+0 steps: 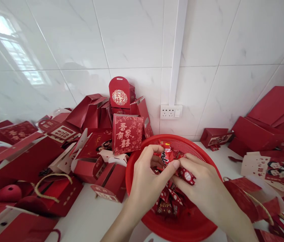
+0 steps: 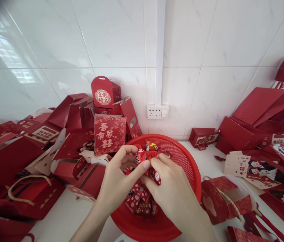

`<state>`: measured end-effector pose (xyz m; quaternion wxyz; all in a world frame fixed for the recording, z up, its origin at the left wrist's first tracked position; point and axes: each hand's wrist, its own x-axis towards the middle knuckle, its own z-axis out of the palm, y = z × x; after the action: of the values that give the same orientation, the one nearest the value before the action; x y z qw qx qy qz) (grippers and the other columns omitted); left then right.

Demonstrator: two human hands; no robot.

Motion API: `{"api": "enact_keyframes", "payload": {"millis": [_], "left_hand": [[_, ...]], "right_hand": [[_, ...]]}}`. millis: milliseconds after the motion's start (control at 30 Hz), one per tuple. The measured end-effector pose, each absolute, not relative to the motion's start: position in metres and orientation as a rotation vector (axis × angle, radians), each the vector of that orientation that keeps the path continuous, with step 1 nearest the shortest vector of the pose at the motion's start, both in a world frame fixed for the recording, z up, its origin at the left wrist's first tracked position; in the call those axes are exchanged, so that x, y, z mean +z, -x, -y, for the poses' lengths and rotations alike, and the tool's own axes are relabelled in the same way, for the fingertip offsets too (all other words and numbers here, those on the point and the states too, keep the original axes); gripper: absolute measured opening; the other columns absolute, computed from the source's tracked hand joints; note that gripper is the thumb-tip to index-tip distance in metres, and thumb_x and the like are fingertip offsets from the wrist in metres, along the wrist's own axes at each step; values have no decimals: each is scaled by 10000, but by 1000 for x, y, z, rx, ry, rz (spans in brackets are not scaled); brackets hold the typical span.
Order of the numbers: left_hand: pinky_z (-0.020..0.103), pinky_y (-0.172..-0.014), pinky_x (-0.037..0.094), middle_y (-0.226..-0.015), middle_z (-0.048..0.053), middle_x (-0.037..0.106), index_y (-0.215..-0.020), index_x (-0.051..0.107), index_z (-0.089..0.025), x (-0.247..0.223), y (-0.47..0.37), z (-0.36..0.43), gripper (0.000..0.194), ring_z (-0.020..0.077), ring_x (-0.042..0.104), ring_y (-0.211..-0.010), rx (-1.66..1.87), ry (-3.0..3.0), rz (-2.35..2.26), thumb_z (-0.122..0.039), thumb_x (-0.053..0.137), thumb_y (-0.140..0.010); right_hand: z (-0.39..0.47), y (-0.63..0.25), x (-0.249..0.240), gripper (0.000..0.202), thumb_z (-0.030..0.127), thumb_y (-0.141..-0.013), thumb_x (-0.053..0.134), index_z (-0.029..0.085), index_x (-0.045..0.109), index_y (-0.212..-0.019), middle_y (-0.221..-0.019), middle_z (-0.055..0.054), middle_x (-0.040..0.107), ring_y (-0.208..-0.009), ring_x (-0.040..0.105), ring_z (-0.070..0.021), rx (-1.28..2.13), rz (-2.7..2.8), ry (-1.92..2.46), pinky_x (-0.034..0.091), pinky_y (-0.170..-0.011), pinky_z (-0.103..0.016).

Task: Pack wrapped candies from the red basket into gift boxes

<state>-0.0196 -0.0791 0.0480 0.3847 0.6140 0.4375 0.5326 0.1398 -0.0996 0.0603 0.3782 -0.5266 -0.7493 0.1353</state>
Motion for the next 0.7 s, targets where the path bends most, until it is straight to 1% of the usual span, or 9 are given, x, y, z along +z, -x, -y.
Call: {"api": "enact_keyframes", "payload": {"millis": [100,133,200,300,367,467,533,600,700], "left_hand": [[243,-813,557,-1001,31,729,-1053,643,-212,48,21,74,237,159,692,-896,1366,-1386,-857,-333,738,-873],[247,-855,554,-1023,32,734,-1052,660,-211,48,22,73,205,162,692,-937,1360,-1328,-765,-319,721,-888],[256,-904,547,-1045,30,741,-1045,693,-213,49,23,71,166,162,690,-968,1338,-1238,-620,-301,705,-904],[249,-877,549,-1004,25,744,-1013,721,-210,49,22,71,139,153,690,-922,1283,-1150,-530,-284,719,-896],[247,-864,550,-1017,35,745,-1023,734,-204,49,21,71,152,156,688,-928,1244,-1133,-515,-277,726,-890],[271,-930,539,-1098,58,748,-1086,748,-205,48,20,71,219,181,683,-1024,1228,-1135,-523,-273,743,-878],[289,-964,531,-1112,65,755,-1113,757,-210,46,20,71,260,200,680,-1070,1244,-1128,-550,-286,762,-864],[295,-962,532,-1084,67,768,-1112,769,-210,45,20,70,283,211,689,-1065,1265,-1117,-586,-318,779,-850],[287,-932,543,-1038,67,785,-1094,786,-211,45,19,69,304,210,707,-1017,1269,-1130,-610,-360,799,-830]], "right_hand": [[103,-148,66,78,299,-856,709,247,690,-801,-864,-33,709,-775,654,-215,494,1907,1296,488,-682,-309],[103,-153,69,89,345,-854,724,257,718,-836,-881,-32,724,-795,667,-222,532,1884,1282,501,-708,-316],[102,-161,72,171,434,-862,720,266,750,-873,-902,-36,746,-824,681,-234,571,1818,1283,514,-742,-326],[99,-167,75,285,511,-906,650,252,756,-849,-852,-41,747,-781,669,-229,614,1762,1298,503,-696,-319],[98,-167,75,323,524,-927,616,243,748,-836,-805,-33,729,-729,640,-209,658,1776,1270,484,-658,-305],[97,-164,74,341,530,-934,606,235,721,-809,-744,-13,682,-673,586,-181,686,1795,1250,457,-634,-288],[97,-162,72,357,528,-942,596,229,693,-774,-706,-2,644,-652,559,-169,687,1798,1263,444,-624,-280],[96,-161,72,352,512,-944,601,224,672,-756,-703,5,632,-664,559,-164,684,1797,1271,444,-636,-272],[96,-159,72,310,478,-931,631,219,678,-767,-721,8,653,-674,569,-159,690,1781,1274,453,-641,-262]]}}
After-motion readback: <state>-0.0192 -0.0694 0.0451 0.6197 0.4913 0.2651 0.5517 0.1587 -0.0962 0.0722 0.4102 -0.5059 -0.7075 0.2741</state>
